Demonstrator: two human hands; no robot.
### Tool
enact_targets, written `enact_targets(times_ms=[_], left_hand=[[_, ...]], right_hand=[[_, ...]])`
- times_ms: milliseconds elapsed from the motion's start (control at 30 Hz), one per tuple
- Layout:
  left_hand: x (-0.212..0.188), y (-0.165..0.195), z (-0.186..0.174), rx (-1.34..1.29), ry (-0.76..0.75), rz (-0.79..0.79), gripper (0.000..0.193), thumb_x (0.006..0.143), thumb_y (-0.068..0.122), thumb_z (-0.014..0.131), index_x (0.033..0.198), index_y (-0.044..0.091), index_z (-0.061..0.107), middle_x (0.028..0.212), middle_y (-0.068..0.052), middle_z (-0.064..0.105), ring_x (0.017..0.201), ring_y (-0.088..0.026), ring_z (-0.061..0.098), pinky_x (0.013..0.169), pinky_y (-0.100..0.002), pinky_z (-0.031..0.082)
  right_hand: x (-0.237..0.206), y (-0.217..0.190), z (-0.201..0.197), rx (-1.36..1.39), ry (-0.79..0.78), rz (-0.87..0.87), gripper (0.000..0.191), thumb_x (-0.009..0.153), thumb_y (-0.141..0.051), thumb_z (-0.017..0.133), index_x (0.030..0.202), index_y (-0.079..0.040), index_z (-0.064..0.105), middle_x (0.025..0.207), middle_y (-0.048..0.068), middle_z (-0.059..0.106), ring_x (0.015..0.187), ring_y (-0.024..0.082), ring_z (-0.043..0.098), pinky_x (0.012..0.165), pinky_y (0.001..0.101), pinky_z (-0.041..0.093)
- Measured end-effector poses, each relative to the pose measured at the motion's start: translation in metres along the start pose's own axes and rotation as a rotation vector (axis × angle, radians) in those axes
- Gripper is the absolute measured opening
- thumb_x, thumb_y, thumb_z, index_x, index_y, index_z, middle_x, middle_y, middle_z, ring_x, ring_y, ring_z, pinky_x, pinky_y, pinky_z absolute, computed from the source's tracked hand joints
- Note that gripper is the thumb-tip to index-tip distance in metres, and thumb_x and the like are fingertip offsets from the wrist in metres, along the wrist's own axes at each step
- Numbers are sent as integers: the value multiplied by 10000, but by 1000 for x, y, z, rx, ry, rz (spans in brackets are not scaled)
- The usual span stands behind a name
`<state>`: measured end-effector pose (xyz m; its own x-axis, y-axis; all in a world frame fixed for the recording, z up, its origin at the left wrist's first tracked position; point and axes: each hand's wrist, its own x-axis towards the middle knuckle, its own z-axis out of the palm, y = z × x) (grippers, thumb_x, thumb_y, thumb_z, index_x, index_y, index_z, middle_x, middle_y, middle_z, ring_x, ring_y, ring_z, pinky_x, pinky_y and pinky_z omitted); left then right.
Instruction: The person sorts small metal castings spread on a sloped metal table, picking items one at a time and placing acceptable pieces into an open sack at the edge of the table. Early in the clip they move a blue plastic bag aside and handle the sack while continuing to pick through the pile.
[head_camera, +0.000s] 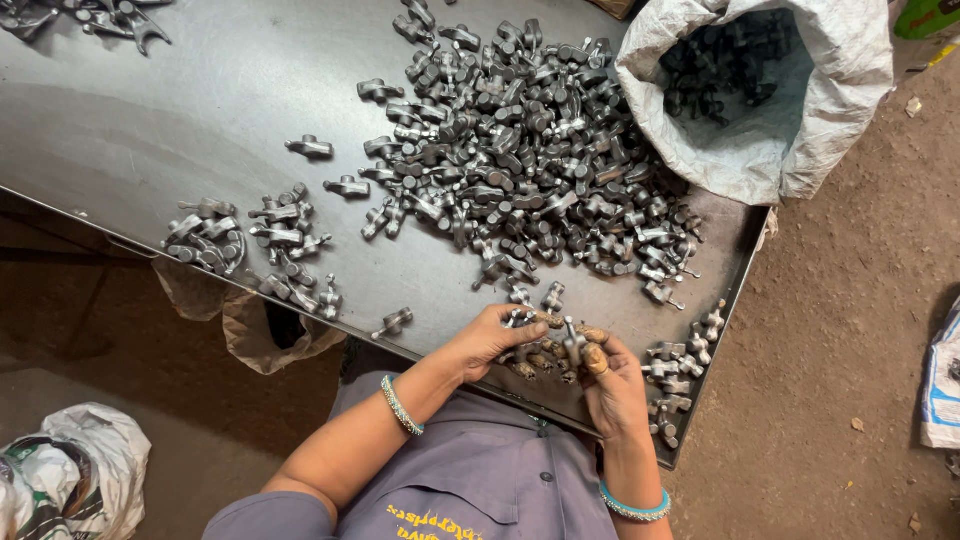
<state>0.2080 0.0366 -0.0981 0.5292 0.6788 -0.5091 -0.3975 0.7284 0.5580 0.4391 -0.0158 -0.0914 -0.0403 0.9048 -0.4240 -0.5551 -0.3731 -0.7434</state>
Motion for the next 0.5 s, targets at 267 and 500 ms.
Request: enact_targets(times_ms=[267, 500], left_hand=[[0, 1, -2, -17, 17, -7, 421, 834, 313, 819, 1122, 21, 721, 906, -58, 733, 672, -115, 658, 545, -286, 600], [-2, 1, 2, -138, 20, -74, 510, 839, 439, 780, 1149, 38, 728, 963, -64, 765, 811, -146, 742, 661, -314, 645]], right_hand=[[5, 2, -8, 94, -46, 14, 353, 949, -148, 735, 1227, 57, 658, 1108, 117, 731, 984, 191, 695, 868, 315, 560], [-5, -9, 31, -331, -59, -157, 401, 896, -55, 755, 1277, 33, 670, 1102, 92, 714, 955, 145, 669, 840, 266, 546]])
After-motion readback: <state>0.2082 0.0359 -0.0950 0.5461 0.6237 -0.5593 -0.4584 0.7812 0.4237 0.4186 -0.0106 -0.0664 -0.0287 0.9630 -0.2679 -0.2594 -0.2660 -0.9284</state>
